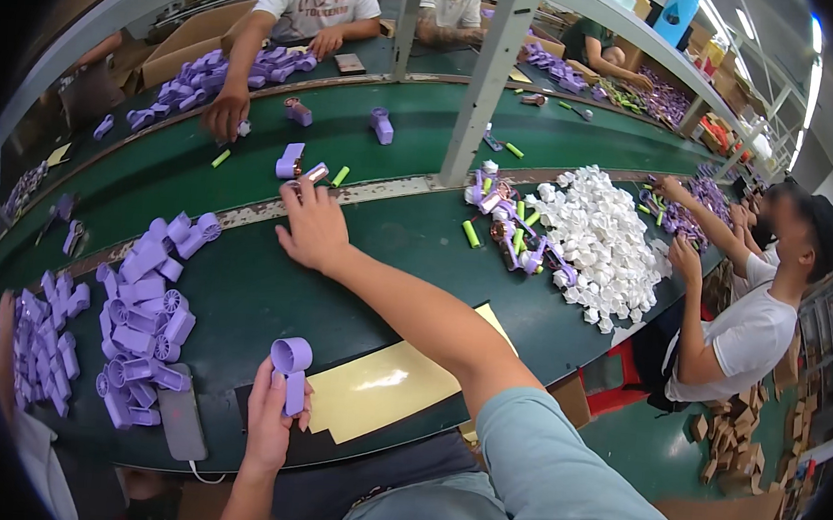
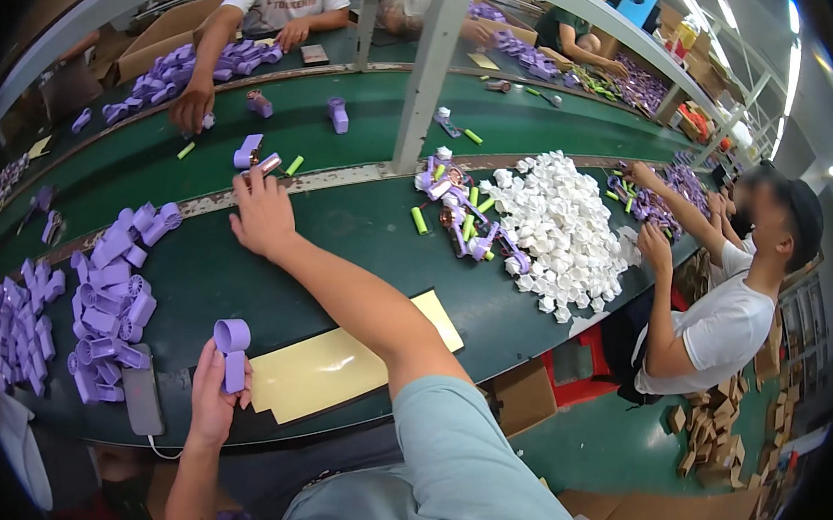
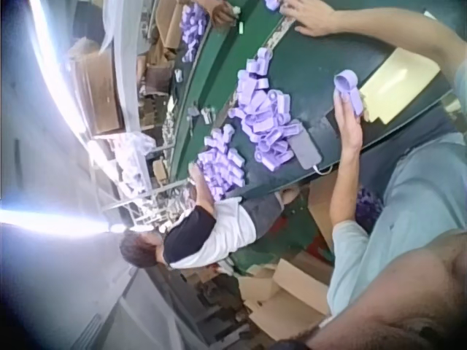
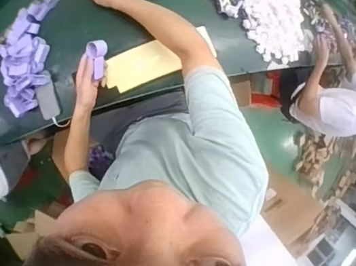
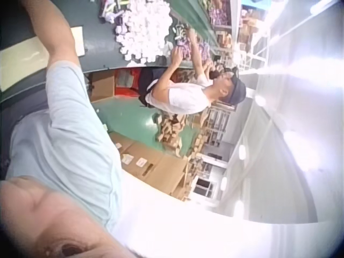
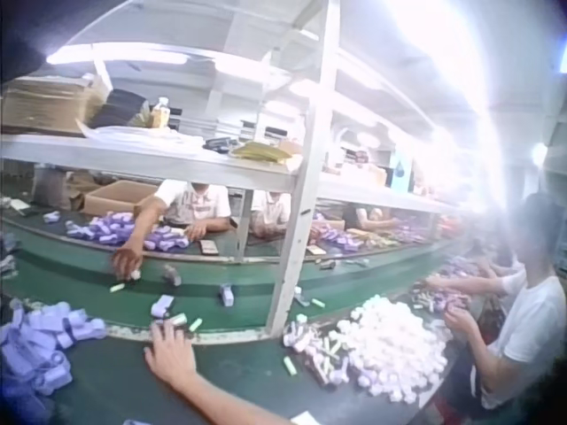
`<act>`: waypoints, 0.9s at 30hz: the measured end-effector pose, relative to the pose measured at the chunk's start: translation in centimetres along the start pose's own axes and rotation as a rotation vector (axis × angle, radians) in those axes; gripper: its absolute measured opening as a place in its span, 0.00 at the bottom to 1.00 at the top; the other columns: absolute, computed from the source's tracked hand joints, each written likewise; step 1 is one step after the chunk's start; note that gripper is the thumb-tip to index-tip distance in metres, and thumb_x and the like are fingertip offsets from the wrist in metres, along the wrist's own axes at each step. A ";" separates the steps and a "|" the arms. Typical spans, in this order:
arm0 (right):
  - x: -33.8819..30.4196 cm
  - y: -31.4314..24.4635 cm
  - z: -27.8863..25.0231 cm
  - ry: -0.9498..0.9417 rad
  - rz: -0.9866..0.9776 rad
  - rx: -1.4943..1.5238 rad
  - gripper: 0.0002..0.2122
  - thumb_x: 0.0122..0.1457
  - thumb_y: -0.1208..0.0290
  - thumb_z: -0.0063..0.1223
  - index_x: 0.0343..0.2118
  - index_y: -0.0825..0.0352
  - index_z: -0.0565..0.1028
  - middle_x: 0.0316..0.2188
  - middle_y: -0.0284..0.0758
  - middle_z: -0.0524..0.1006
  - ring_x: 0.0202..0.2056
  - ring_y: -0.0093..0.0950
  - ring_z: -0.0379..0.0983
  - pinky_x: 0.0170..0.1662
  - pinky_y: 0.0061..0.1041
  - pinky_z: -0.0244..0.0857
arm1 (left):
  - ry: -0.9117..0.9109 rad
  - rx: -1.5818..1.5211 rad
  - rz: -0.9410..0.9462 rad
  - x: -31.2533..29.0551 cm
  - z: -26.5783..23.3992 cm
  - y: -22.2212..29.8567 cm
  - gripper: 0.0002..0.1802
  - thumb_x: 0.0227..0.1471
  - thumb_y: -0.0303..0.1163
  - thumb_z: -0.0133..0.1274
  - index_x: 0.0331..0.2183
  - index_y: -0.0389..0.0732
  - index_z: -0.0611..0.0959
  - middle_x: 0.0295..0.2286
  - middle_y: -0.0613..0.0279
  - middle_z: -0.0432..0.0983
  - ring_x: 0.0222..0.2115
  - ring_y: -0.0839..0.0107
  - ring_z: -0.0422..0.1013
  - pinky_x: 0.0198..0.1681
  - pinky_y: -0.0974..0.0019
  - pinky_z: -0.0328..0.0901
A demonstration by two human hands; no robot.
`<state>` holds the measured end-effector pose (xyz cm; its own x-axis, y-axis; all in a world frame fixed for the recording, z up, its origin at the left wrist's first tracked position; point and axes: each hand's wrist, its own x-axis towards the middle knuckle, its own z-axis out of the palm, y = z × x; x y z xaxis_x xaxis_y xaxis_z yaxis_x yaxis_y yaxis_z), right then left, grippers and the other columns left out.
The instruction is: The person assembles handheld electric fans by placing batteries, fan motors, and internal components into plastic casing halves, applying adhesive strips, and fitting the outer casing pieces together by hand.
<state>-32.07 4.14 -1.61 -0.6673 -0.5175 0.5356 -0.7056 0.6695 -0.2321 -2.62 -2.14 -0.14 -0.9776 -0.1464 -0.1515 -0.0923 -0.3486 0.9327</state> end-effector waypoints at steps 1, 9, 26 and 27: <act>0.6 0.4 0.4 0.063 0.023 -0.024 0.34 0.54 0.56 0.66 0.61 0.66 0.66 0.61 0.48 0.64 0.50 0.46 0.69 0.52 0.42 0.68 | -0.005 0.025 0.013 0.1 0.1 -0.1 0.26 0.73 0.42 0.38 0.64 0.38 0.64 0.34 0.59 0.75 0.28 0.77 0.70 0.25 0.73 0.65; 2.3 1.8 1.8 -0.112 -0.181 0.071 0.25 0.55 0.60 0.67 0.51 0.62 0.69 0.49 0.44 0.70 0.50 0.44 0.72 0.51 0.42 0.71 | -0.005 0.055 0.053 0.8 0.1 -2.2 0.26 0.73 0.40 0.38 0.65 0.37 0.64 0.35 0.58 0.74 0.30 0.77 0.71 0.28 0.73 0.68; 9.4 1.5 4.9 -0.237 -0.180 -0.088 0.18 0.58 0.69 0.56 0.53 0.58 0.74 0.50 0.45 0.75 0.51 0.43 0.75 0.51 0.44 0.73 | 0.033 0.060 0.152 0.0 0.2 -2.8 0.26 0.71 0.37 0.45 0.64 0.35 0.67 0.36 0.60 0.77 0.29 0.80 0.71 0.28 0.74 0.67; 9.0 2.8 4.8 -0.207 -0.185 -0.099 0.19 0.58 0.69 0.57 0.54 0.57 0.73 0.50 0.46 0.74 0.51 0.45 0.74 0.51 0.45 0.72 | 0.013 0.057 0.154 0.3 0.5 -2.5 0.26 0.71 0.37 0.45 0.64 0.35 0.67 0.36 0.60 0.77 0.29 0.80 0.71 0.28 0.74 0.67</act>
<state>-41.24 -1.20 -1.34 -0.5713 -0.7264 0.3820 -0.7997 0.5974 -0.0602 -2.74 -0.81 -2.33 -0.9785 -0.2060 -0.0096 0.0470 -0.2679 0.9623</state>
